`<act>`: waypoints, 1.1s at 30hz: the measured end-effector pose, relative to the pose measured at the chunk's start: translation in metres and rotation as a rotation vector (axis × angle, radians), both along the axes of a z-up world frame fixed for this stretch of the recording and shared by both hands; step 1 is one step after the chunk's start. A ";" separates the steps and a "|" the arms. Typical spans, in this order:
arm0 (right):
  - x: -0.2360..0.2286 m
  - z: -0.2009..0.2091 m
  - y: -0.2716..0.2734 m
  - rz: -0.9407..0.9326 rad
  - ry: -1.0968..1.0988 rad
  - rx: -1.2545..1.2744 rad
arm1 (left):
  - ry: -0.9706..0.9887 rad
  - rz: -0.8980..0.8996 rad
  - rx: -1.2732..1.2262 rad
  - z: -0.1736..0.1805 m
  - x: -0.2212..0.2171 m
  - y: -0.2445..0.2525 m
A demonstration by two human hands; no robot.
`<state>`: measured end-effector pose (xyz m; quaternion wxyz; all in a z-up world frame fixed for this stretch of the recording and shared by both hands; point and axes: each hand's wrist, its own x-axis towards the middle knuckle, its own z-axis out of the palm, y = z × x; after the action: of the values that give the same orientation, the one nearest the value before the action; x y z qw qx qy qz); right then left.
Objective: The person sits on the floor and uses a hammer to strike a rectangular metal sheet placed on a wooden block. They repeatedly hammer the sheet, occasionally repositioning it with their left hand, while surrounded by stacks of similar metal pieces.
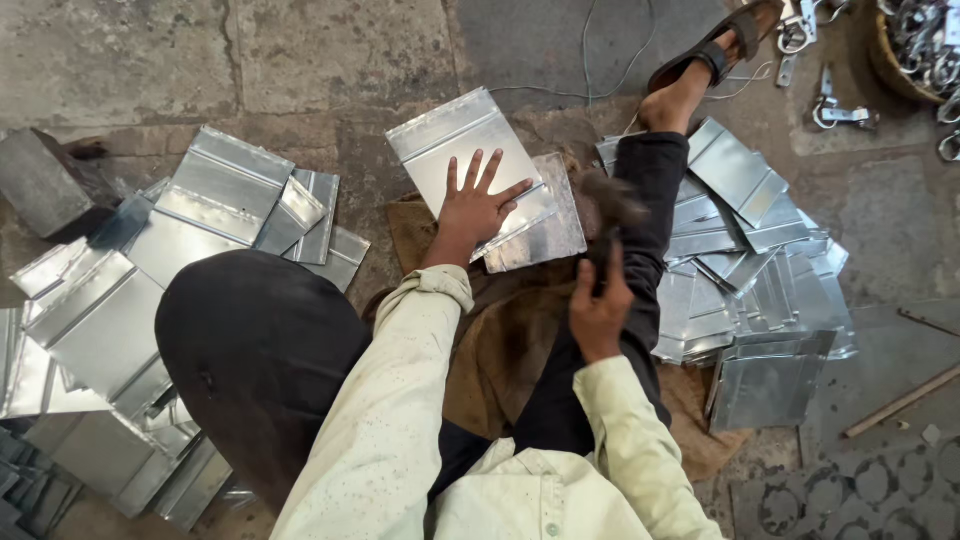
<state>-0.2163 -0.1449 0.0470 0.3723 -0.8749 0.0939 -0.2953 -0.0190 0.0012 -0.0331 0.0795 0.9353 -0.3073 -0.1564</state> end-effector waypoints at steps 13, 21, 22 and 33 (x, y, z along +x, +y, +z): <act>0.021 -0.029 -0.018 0.114 0.196 -0.194 | 0.031 0.026 0.009 0.018 -0.005 -0.003; 0.015 -0.028 -0.008 0.035 0.315 -0.057 | 0.022 0.017 0.011 0.009 -0.003 -0.003; 0.020 -0.026 -0.012 0.049 0.420 -0.065 | 0.033 0.019 0.017 0.012 -0.003 -0.005; 0.005 -0.027 -0.023 0.024 0.347 0.025 | 0.112 0.007 0.051 0.014 -0.003 -0.007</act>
<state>-0.2116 -0.1677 0.0205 0.3648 -0.9090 0.1503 -0.1340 -0.0218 -0.0063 -0.0191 0.0734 0.9279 -0.2949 -0.2158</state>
